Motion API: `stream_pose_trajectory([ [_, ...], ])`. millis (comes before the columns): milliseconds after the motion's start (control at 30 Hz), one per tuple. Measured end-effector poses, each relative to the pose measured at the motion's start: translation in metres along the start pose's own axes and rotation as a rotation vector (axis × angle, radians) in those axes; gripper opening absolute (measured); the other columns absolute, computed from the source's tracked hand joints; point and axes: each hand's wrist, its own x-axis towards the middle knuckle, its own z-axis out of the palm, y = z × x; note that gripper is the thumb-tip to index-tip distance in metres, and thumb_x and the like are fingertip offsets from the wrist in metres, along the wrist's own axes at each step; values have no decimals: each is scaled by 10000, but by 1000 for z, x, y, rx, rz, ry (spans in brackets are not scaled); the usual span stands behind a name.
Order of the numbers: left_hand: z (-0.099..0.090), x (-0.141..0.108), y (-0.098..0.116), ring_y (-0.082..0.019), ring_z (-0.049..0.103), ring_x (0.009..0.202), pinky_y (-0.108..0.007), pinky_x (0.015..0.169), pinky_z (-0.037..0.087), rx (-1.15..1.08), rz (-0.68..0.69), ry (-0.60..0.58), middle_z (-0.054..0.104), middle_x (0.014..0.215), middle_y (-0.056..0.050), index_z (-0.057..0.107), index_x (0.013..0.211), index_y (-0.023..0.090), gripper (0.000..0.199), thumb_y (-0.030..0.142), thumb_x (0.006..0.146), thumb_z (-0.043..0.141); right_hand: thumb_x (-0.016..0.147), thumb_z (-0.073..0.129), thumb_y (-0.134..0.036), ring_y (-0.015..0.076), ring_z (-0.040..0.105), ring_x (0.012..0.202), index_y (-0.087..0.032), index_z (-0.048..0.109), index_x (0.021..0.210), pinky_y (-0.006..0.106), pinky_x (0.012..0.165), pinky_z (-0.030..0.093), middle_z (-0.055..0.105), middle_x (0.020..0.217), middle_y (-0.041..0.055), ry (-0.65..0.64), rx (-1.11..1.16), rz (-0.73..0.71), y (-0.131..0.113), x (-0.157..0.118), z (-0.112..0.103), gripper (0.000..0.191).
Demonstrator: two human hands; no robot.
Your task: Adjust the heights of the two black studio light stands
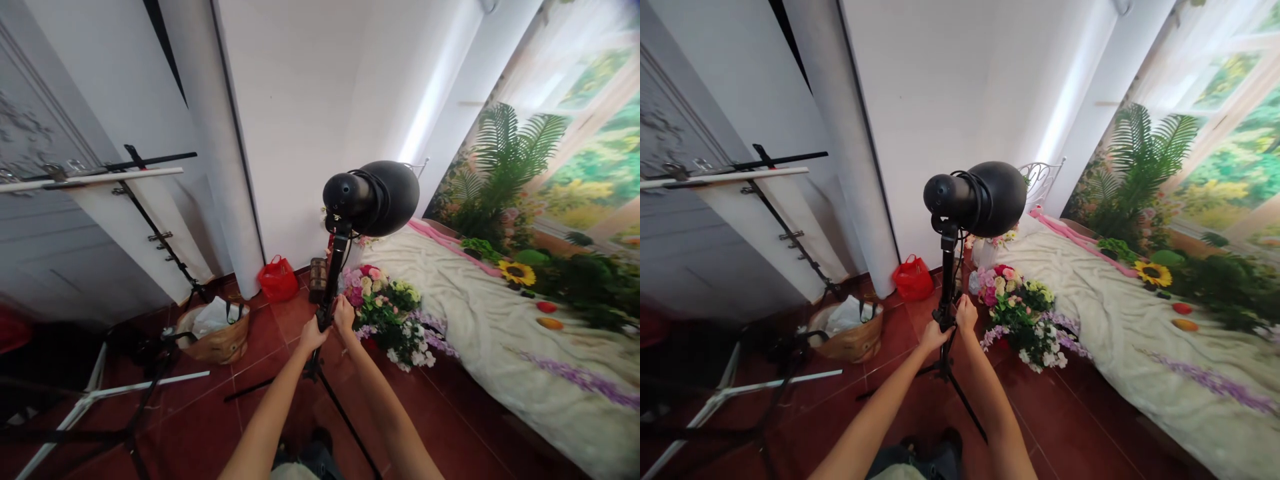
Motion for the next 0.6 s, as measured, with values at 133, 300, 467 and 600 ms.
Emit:
stream_pose_trajectory([
  [133, -1, -1, 2, -259, 631, 992, -337, 811, 484, -12, 0, -17, 686, 1034, -105, 574, 1099, 183, 409, 389, 749, 624, 911, 212, -497, 238, 639, 771, -161, 685, 820, 303, 685, 418, 688, 835, 156, -169, -202, 160, -5, 13, -3, 587],
  [300, -2, 0, 4, -259, 619, 1027, -332, 827, 479, 24, -28, -28, 685, 1040, -102, 568, 1112, 192, 417, 395, 751, 624, 886, 239, -572, 196, 621, 652, -163, 631, 611, 271, 652, 422, 671, 686, 110, -313, 8, 92, 4, 14, -8, 629],
  [467, -3, 0, 4, -257, 616, 1040, -329, 846, 473, 37, -34, -51, 676, 1068, -111, 566, 1116, 190, 408, 387, 762, 615, 881, 250, -599, 158, 556, 589, -174, 556, 593, 233, 619, 404, 611, 597, 43, -129, 273, -108, 18, -15, -16, 598],
  [600, -3, 0, 5, -261, 609, 1059, -336, 864, 471, 20, -38, -54, 678, 1064, -112, 575, 1110, 194, 391, 363, 759, 615, 908, 250, -551, 149, 533, 614, -180, 564, 721, 228, 628, 391, 602, 654, 22, -98, 262, -189, 20, -38, -18, 521],
])
